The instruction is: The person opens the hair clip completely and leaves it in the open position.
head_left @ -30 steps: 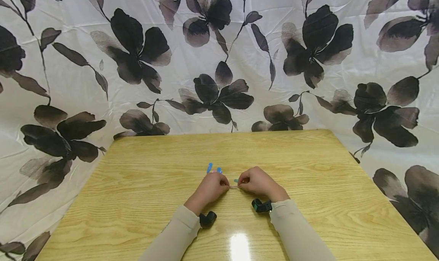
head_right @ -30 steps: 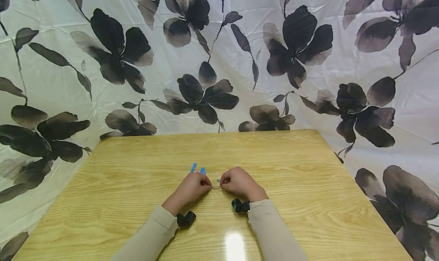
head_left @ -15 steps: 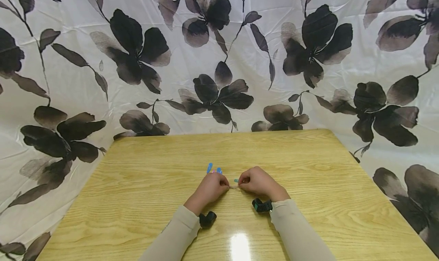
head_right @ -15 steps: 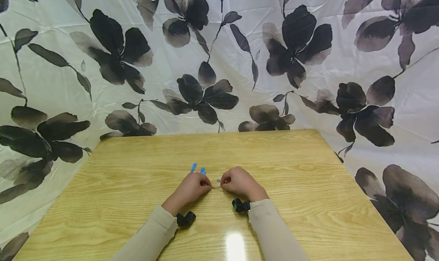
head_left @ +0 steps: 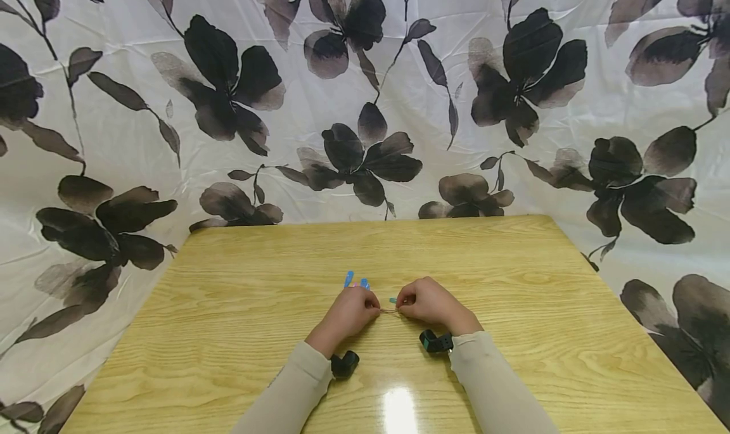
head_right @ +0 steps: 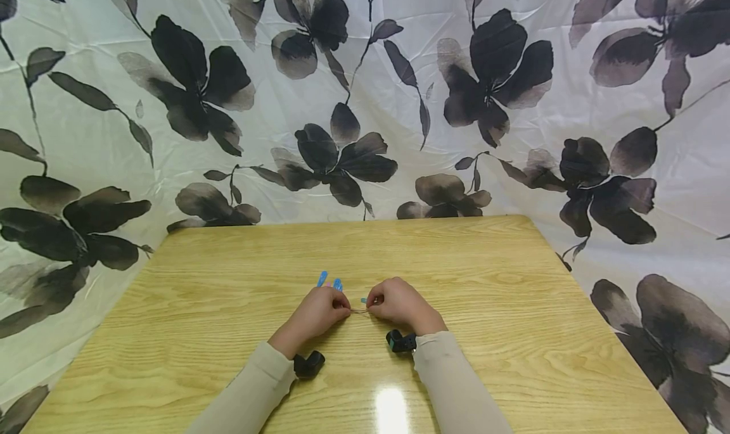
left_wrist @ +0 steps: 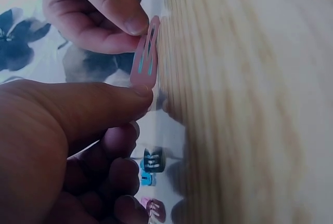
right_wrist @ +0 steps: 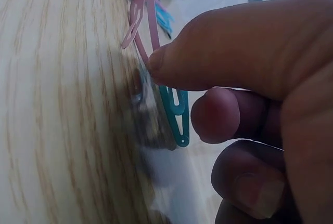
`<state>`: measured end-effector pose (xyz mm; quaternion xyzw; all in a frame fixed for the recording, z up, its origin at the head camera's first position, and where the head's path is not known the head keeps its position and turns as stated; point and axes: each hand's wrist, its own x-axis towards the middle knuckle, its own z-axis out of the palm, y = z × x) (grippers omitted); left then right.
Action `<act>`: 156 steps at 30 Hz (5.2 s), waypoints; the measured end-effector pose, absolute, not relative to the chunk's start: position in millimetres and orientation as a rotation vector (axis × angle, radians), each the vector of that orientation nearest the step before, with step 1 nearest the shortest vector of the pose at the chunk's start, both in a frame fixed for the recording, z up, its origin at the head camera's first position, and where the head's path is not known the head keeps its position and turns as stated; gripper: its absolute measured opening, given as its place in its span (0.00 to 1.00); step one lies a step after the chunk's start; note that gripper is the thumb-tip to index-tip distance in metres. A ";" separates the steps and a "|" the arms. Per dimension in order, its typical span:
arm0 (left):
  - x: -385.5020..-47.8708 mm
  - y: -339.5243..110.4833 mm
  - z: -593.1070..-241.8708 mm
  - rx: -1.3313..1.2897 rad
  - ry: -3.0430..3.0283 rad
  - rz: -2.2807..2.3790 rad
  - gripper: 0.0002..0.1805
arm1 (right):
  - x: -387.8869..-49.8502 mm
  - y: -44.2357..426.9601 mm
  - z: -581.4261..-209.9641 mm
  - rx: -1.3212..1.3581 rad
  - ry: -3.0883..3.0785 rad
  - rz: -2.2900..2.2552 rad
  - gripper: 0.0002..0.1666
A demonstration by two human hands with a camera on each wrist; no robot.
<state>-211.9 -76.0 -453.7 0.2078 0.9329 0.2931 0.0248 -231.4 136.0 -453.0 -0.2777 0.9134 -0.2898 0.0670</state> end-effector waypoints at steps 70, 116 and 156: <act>-221.6 -80.0 -444.1 0.226 3.031 0.737 0.15 | -283.4 71.3 -435.8 -0.830 2.754 -0.700 0.06; -221.3 -84.3 -432.4 0.088 3.053 1.236 0.11 | -275.4 109.0 -438.1 -0.640 2.463 -1.424 0.13; -209.2 -89.3 -432.4 0.245 2.604 1.834 0.12 | -239.7 113.9 -440.6 -0.505 2.244 -1.843 0.18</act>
